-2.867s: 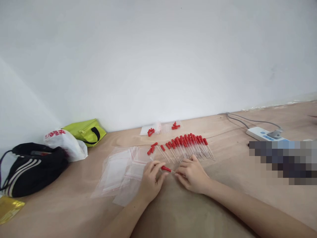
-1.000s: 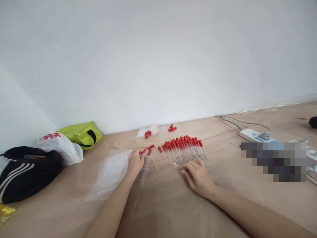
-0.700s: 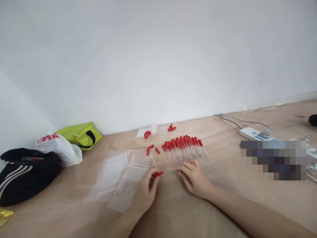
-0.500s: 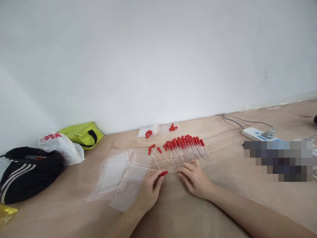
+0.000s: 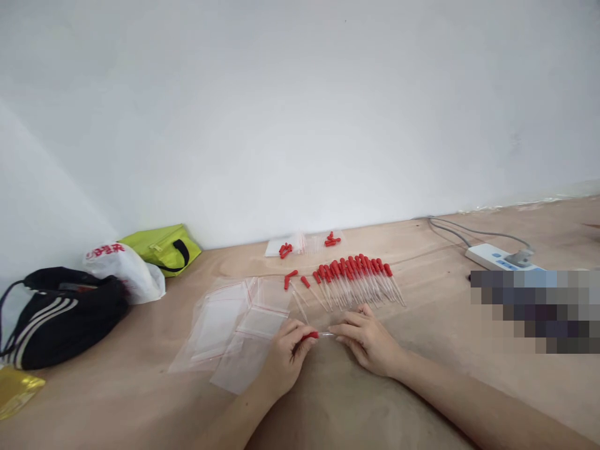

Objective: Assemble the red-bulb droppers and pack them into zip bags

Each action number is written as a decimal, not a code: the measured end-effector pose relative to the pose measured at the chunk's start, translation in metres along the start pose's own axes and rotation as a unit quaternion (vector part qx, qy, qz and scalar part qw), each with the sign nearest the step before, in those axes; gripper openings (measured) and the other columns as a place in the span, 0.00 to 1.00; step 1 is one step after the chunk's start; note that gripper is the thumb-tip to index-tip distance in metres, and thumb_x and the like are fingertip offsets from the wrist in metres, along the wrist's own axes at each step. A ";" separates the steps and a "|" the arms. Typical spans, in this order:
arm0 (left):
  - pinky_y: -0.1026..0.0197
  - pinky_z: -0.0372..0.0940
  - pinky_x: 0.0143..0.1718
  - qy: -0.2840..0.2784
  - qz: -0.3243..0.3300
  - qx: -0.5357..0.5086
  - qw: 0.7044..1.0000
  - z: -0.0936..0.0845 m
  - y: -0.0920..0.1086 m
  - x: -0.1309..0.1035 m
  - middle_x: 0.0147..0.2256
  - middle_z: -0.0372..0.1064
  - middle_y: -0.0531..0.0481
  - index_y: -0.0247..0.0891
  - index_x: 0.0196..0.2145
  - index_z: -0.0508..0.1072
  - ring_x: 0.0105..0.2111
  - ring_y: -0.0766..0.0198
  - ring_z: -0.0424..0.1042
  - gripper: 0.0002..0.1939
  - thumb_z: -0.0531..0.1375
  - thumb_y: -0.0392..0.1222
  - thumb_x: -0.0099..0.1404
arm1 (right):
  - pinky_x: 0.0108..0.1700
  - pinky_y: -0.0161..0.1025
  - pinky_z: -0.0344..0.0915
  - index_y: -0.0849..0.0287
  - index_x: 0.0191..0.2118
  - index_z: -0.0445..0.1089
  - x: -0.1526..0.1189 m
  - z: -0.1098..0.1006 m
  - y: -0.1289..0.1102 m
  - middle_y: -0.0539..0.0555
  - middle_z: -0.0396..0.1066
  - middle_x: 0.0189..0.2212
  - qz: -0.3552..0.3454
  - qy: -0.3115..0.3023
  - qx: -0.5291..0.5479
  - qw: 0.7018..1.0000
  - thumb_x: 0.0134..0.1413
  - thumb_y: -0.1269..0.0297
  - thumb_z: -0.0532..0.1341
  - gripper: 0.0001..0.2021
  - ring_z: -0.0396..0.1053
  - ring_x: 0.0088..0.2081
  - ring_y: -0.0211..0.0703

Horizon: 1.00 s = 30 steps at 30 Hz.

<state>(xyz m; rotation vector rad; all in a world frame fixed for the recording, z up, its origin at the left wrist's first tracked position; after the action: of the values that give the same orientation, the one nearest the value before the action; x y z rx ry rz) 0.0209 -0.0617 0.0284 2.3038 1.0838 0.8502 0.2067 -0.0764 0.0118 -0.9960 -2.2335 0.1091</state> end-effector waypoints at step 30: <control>0.60 0.61 0.33 -0.043 0.139 0.110 0.983 0.006 0.012 -0.004 0.27 0.65 0.48 0.36 0.27 0.68 0.30 0.62 0.63 0.11 0.50 0.39 0.64 | 0.31 0.36 0.45 0.59 0.28 0.65 0.001 0.011 -0.018 0.50 0.65 0.24 -0.016 -0.030 -0.037 0.999 0.52 0.74 0.49 0.10 0.57 0.25 0.35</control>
<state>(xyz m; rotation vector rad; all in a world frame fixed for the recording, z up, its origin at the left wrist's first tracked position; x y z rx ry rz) 0.0293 -0.0728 0.0309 2.6951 0.8690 0.7530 0.1880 -0.0864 0.0096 -1.0077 -2.3215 0.0428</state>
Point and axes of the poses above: each hand's wrist, its own x-axis towards the middle knuckle, its own z-axis out of the palm, y = z × x, the point moved 2 cm from there along x, towards the middle knuckle
